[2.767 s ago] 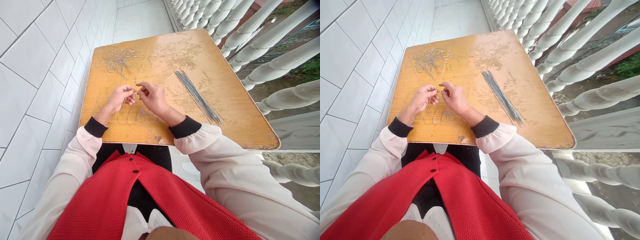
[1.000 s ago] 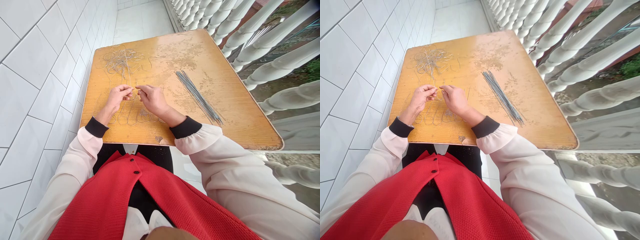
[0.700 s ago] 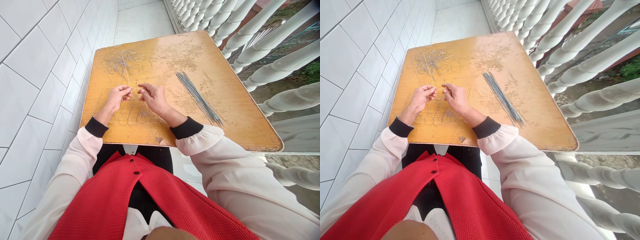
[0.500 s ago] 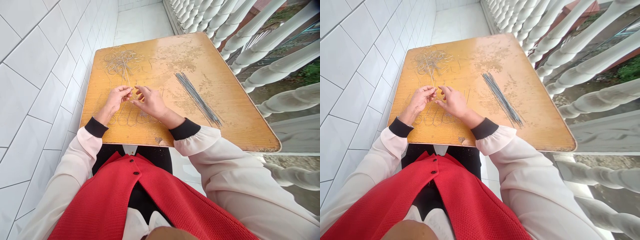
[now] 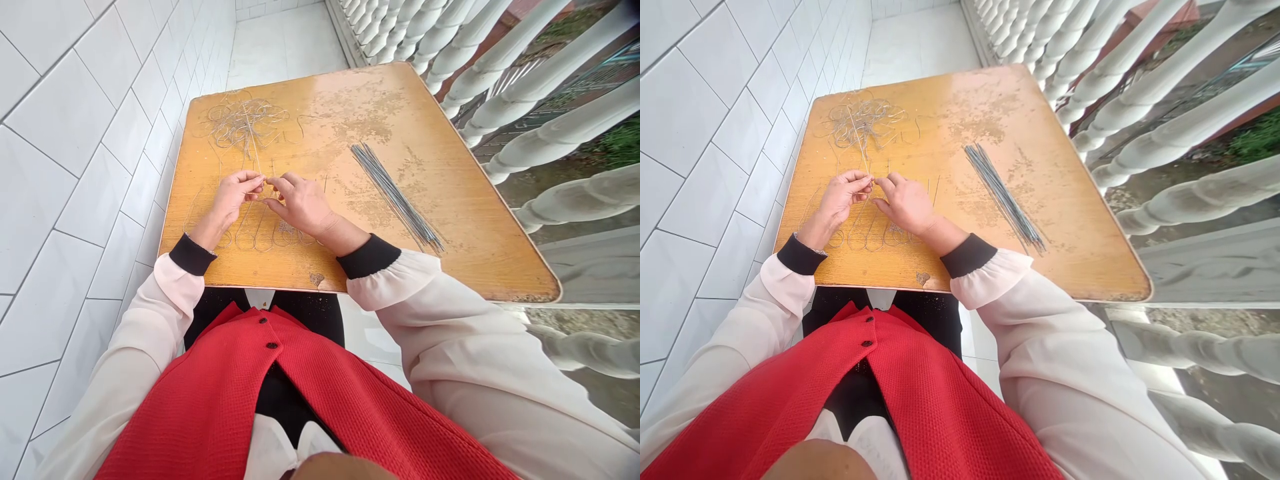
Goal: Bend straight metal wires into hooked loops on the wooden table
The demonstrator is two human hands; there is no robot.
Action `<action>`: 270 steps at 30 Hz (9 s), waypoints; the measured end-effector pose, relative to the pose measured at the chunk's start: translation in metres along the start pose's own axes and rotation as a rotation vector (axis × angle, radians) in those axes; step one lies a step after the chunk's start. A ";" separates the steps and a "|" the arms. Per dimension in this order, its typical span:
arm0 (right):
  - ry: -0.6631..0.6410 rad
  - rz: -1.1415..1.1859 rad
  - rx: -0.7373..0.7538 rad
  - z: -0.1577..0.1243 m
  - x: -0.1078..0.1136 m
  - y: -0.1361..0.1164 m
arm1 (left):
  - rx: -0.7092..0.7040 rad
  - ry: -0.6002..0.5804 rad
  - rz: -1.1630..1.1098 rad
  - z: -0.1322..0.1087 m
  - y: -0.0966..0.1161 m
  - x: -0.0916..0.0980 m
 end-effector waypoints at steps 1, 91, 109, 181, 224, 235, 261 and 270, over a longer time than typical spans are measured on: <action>-0.007 0.003 0.005 0.000 -0.001 0.000 | -0.008 0.008 0.009 0.000 0.000 0.000; -0.201 0.028 -0.602 0.010 0.014 0.084 | 0.119 0.001 0.022 -0.007 0.002 -0.007; -0.165 0.184 -0.558 0.002 0.016 0.077 | 0.056 0.047 0.009 0.002 0.002 -0.001; -0.407 -0.086 -0.443 0.029 0.019 0.080 | -0.604 -0.054 1.341 0.073 0.002 -0.061; -0.564 -0.067 -0.515 0.026 0.031 0.084 | -0.833 -0.173 1.389 0.063 0.004 -0.060; -0.361 0.051 -0.454 0.034 0.031 0.082 | -0.781 -0.090 1.343 0.066 0.014 -0.039; -0.405 -0.083 -0.446 0.025 0.022 0.074 | -0.746 -0.029 1.389 0.080 0.006 -0.053; -0.454 -0.092 -0.381 0.032 0.022 0.071 | -0.805 -0.181 1.418 0.061 -0.001 -0.064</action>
Point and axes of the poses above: each hand's wrist, its own z-axis towards the middle knuckle, its own x-axis out of the back of the hand, y = z × x, the point moved 6 cm from there along z, towards the middle knuckle, and after that the axes turned 12 degrees about x, right-handed, at the moved point
